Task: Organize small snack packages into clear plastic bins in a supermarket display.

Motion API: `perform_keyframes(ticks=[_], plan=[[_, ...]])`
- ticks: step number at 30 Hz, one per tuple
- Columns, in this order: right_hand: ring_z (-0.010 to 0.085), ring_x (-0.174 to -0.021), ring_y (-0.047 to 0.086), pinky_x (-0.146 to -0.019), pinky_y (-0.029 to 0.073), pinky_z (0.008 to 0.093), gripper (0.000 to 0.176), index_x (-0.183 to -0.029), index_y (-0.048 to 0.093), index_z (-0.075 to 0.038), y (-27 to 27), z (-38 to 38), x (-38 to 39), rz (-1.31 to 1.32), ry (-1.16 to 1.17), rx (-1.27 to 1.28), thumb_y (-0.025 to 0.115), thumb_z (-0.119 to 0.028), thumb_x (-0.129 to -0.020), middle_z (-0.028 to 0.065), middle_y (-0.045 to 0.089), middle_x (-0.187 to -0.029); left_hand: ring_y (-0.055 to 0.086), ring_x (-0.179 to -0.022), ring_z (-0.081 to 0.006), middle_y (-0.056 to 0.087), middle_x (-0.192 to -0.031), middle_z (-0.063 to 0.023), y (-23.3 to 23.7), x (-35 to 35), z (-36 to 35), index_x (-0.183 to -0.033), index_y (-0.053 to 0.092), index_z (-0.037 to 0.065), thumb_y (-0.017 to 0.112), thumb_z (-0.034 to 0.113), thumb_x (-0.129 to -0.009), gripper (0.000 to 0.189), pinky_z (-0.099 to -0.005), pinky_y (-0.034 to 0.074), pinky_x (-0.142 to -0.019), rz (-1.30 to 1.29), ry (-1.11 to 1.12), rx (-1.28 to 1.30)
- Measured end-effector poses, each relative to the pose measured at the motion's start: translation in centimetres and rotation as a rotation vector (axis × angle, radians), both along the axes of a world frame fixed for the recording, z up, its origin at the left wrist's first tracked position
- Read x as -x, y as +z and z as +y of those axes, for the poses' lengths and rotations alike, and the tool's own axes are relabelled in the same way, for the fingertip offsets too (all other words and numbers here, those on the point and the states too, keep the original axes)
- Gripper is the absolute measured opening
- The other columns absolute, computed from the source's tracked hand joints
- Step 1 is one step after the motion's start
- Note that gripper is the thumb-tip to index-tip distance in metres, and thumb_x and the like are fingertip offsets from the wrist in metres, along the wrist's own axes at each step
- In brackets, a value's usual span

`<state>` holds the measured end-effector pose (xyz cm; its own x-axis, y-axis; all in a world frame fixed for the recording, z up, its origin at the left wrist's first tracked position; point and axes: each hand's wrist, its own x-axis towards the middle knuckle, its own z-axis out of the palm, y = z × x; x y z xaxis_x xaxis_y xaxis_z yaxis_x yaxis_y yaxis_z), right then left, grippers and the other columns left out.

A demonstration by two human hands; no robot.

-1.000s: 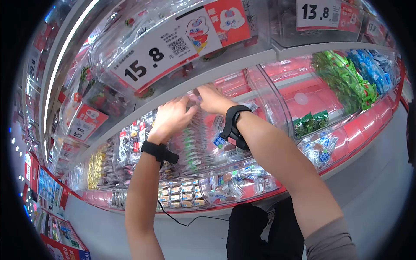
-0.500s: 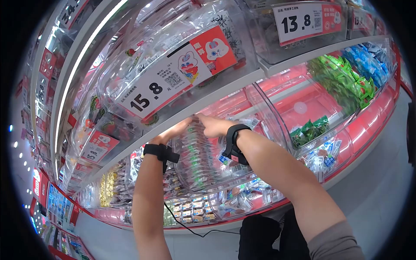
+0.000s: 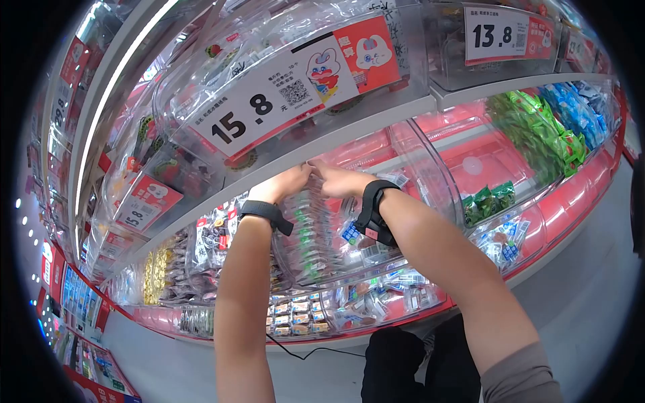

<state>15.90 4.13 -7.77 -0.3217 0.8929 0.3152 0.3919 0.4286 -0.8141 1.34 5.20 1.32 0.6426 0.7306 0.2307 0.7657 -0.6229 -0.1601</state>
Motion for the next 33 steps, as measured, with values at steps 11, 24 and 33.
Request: perform_keyframes(ticks=[11, 24, 33], plan=[[0.0293, -0.101, 0.064, -0.085, 0.051, 0.0416, 0.035, -0.114, 0.066, -0.012, 6.2, -2.1, -1.8, -1.051, -0.476, 0.512, 0.066, -0.018, -0.08, 0.0125, 0.066, -0.112, 0.065, -0.085, -0.0362, 0.066, -0.092, -0.0226, -0.6, -0.3, -0.6, -0.095, 0.069, 0.0, 0.05, 0.037, -0.081, 0.044, -0.0421, 0.05, -0.079, -0.047, 0.12, -0.009], [0.0357, -0.102, 0.061, -0.087, 0.049, 0.0429, 0.036, -0.104, 0.067, -0.004, 3.9, 1.1, -4.9, -0.507, -0.582, -0.025, 0.066, -0.028, -0.078, 0.0209, 0.064, -0.109, 0.064, -0.082, -0.0375, 0.065, -0.087, -0.0237, -0.6, -0.2, -0.8, -0.09, 0.068, -0.003, 0.046, 0.035, -0.085, 0.044, -0.0439, 0.049, -0.078, -0.063, 0.075, -0.035], [0.0331, -0.099, 0.062, -0.083, 0.048, 0.0389, 0.03, -0.104, 0.065, -0.004, 4.6, 0.8, -4.4, -0.127, -0.722, -0.417, 0.061, -0.023, -0.081, 0.018, 0.066, -0.105, 0.064, -0.084, -0.038, 0.065, -0.089, -0.0242, -0.4, -0.5, -1.0, -0.091, 0.068, -0.002, 0.047, 0.033, -0.083, 0.042, -0.0444, 0.049, -0.08, -0.05, 0.145, -0.033]])
